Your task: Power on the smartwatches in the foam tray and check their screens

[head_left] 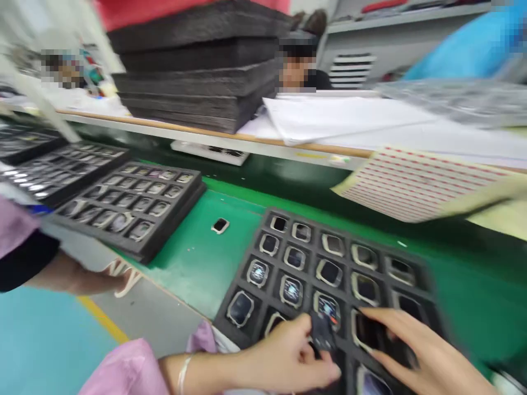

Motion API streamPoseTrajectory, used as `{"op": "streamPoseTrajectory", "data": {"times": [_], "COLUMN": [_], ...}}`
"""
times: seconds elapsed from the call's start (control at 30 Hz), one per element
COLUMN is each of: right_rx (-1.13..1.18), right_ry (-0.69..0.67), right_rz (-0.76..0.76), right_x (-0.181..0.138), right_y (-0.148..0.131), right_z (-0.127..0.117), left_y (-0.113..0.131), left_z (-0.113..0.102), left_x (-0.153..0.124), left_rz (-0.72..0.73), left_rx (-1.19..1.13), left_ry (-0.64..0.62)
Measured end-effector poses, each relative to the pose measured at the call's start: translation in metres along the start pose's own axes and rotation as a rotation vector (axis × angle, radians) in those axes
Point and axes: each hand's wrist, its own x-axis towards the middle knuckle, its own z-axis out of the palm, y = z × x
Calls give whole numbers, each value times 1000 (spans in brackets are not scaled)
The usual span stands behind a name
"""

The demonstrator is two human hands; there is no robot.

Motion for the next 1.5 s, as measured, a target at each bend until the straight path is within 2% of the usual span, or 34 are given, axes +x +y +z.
{"op": "streamPoseTrajectory", "data": {"times": [0.07,0.17,0.27,0.33,0.43,0.57,0.77,1.0,1.1,1.2,1.33,1.5], "right_rx": [50,182,344,361,272,210,284,280,268,329,435,478], "right_ry": [-40,-38,-115,-165,-202,-238,-159,-207,-157,-111,-145,-124], "right_rz": [103,208,168,86,-8,-41,-64,-100,-108,-59,19,17], "right_x": [-9,-4,4,6,8,12,12,15,14,11,6,4], "right_y": [-18,-55,-87,-97,-98,-94,-98,-97,-98,-98,-96,-97], "right_z": [-21,-43,-41,-31,-20,-17,-17,-22,-17,-11,-8,-7], "left_y": [9,14,10,6,3,7,7,1,4,5,3,3], "left_z": [3,6,7,8,9,11,10,9,8,6,5,4], "left_x": [-4,-3,-3,-4,-5,-4,-6,-6,-6,-6,-7,-8], "left_rz": [-3,-48,-56,-46,-23,-11,-6,-8,10,16,-1,14], "left_rx": [-24,-31,-81,-100,-94,-85,-127,-194,-180,-170,-164,-157], "left_ry": [-40,-86,-145,-167,-146,-55,-6,-79,-65,-65,-90,-104]}}
